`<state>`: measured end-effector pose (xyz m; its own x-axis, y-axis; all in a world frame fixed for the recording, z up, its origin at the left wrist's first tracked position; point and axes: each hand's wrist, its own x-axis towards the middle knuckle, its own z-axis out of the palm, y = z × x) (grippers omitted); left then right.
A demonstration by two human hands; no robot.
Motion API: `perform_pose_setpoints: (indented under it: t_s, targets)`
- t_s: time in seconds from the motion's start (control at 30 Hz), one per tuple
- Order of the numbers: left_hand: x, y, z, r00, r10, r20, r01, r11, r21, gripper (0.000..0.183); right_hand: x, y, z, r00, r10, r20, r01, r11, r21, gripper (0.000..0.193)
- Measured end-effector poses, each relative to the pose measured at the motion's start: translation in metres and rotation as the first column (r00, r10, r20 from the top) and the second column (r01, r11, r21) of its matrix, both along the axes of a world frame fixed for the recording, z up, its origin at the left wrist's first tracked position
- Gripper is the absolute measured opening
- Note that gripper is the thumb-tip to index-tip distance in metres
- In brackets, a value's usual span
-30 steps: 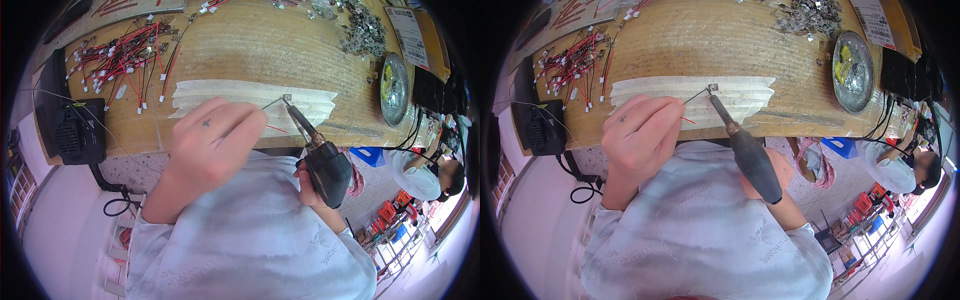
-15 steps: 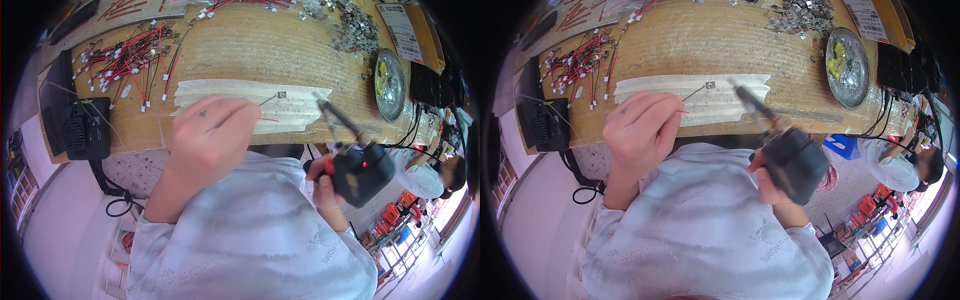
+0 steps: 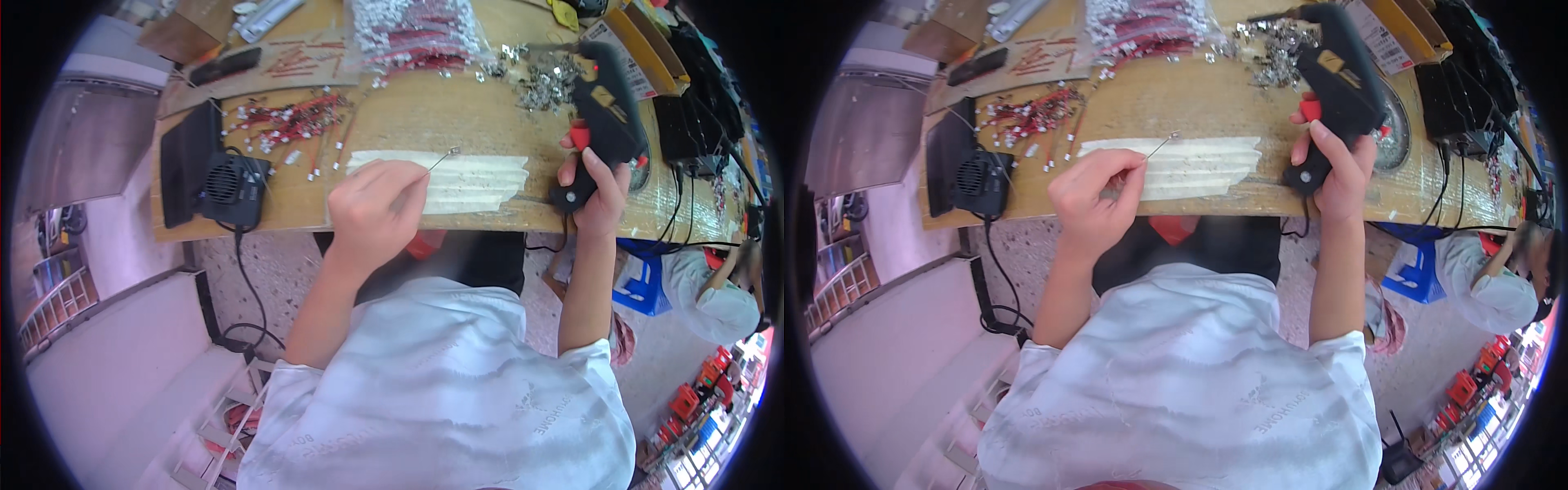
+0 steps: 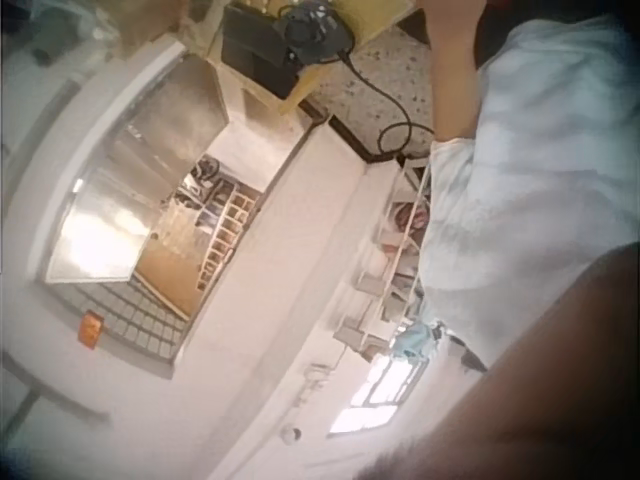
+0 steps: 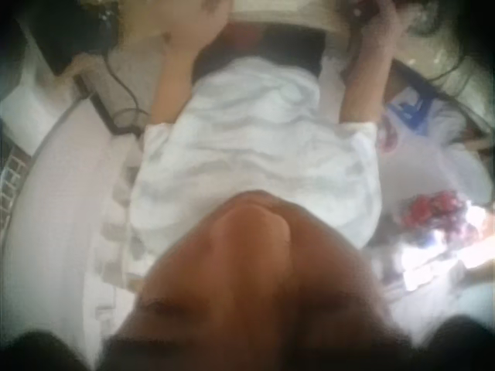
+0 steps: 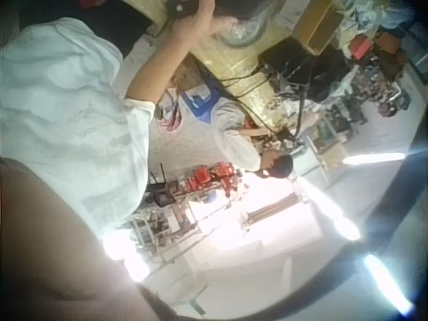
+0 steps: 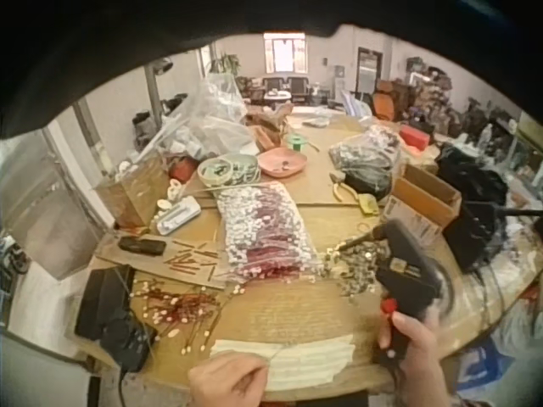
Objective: Soldering small wires to electronic connectors on a workbench.
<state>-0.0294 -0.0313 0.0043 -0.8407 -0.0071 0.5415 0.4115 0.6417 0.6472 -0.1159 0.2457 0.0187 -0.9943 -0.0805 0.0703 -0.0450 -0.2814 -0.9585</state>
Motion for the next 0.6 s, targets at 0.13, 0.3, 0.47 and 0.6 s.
perform_pose_setpoints:
  t_s: [0.13,0.3,0.47,0.6]
  targets:
    - [0.005,-0.009,0.000,0.972,0.200,-0.121,-0.180,0.971,0.155,0.016,0.003,-0.010,0.000,0.997,-0.072,0.009,0.071,0.996,0.054,0.035]
    - [0.000,-0.029,0.020,0.883,0.379,-0.276,-0.437,0.879,-0.192,0.020,0.007,-0.004,-0.002,0.999,-0.037,-0.020,0.037,0.999,0.010,0.032]
    - [0.005,-0.027,0.013,0.892,0.376,-0.251,-0.437,0.861,-0.262,0.030,0.006,-0.005,-0.006,0.997,-0.060,-0.039,0.059,0.998,-0.021,0.032]
    - [0.009,-0.023,-0.007,0.901,0.359,-0.243,-0.411,0.887,-0.213,0.018,0.004,-0.004,-0.007,0.999,-0.015,-0.048,0.017,0.999,0.041,0.035]
